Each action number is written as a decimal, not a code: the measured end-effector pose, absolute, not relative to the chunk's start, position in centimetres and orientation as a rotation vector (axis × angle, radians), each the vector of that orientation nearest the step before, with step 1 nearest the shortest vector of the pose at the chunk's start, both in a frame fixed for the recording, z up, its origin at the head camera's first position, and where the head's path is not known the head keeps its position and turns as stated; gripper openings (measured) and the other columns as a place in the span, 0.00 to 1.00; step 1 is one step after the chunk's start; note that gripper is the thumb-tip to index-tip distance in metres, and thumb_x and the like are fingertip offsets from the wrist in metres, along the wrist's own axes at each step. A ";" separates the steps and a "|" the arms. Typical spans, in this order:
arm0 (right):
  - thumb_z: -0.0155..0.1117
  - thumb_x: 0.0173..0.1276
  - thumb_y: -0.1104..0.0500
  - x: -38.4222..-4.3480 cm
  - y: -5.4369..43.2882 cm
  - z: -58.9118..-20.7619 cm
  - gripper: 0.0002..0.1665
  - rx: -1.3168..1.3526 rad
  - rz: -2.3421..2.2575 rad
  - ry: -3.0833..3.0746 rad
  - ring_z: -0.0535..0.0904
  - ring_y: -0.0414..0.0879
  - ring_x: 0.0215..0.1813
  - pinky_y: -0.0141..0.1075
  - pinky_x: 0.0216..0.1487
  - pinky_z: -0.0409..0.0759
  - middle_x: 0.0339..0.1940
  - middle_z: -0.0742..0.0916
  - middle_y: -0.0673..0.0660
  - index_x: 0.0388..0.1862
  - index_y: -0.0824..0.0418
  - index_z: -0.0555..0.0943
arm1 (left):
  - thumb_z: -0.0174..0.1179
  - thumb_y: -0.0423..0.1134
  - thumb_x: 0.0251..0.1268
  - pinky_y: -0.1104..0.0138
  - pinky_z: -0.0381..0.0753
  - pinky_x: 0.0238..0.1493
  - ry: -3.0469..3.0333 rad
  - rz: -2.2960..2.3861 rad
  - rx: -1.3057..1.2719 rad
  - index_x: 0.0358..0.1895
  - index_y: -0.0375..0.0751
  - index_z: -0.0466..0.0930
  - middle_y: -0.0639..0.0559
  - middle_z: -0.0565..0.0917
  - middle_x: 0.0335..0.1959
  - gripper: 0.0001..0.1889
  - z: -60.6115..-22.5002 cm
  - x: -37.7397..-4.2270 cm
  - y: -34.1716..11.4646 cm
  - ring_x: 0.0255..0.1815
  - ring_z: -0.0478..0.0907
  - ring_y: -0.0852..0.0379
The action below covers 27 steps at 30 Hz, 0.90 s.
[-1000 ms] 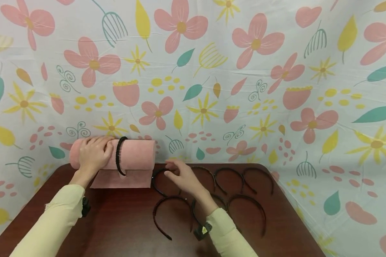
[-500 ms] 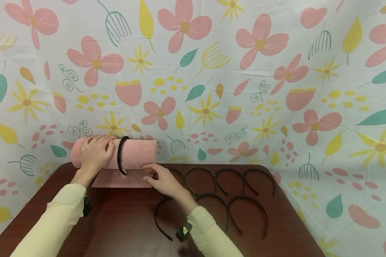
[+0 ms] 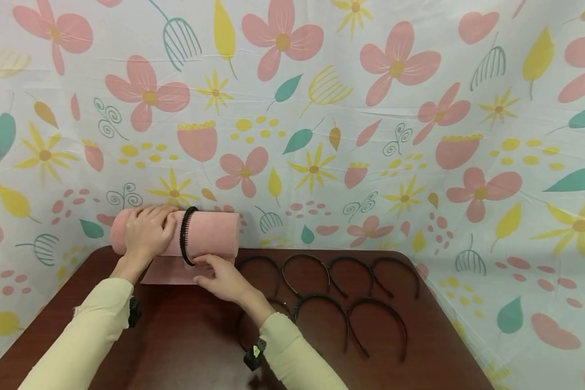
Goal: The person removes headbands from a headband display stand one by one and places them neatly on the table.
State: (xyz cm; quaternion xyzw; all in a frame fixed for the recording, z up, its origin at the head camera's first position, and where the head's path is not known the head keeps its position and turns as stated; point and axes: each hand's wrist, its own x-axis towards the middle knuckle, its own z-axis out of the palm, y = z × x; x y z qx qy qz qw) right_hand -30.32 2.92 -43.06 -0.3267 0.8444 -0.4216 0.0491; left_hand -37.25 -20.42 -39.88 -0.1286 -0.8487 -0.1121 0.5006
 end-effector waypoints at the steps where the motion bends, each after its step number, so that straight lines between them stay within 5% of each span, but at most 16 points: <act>1: 0.59 0.75 0.51 -30.4 2.7 -43.2 0.27 -0.996 -1.287 2.576 0.75 0.54 0.68 0.45 0.65 0.77 0.68 0.78 0.52 0.71 0.54 0.71 | 0.46 0.47 0.70 0.46 0.74 0.59 -2.050 -0.272 -0.313 0.44 0.43 0.88 0.47 0.89 0.45 0.20 -39.9 -37.3 -20.4 0.49 0.84 0.44; 16: 0.60 0.74 0.54 -30.5 0.1 -45.0 0.28 -0.897 -1.415 2.592 0.73 0.53 0.71 0.48 0.68 0.74 0.71 0.76 0.55 0.70 0.54 0.68 | 0.47 0.48 0.69 0.46 0.75 0.58 -2.030 -0.278 -0.312 0.43 0.44 0.89 0.47 0.90 0.44 0.20 -40.0 -37.6 -20.5 0.48 0.85 0.44; 27: 0.63 0.72 0.57 -30.3 -0.4 -45.0 0.17 -0.898 -1.486 2.856 0.83 0.42 0.55 0.35 0.55 0.82 0.52 0.86 0.52 0.58 0.55 0.79 | 0.48 0.47 0.68 0.46 0.76 0.57 -2.009 -0.289 -0.319 0.42 0.43 0.89 0.47 0.90 0.43 0.19 -40.0 -37.6 -20.4 0.47 0.85 0.44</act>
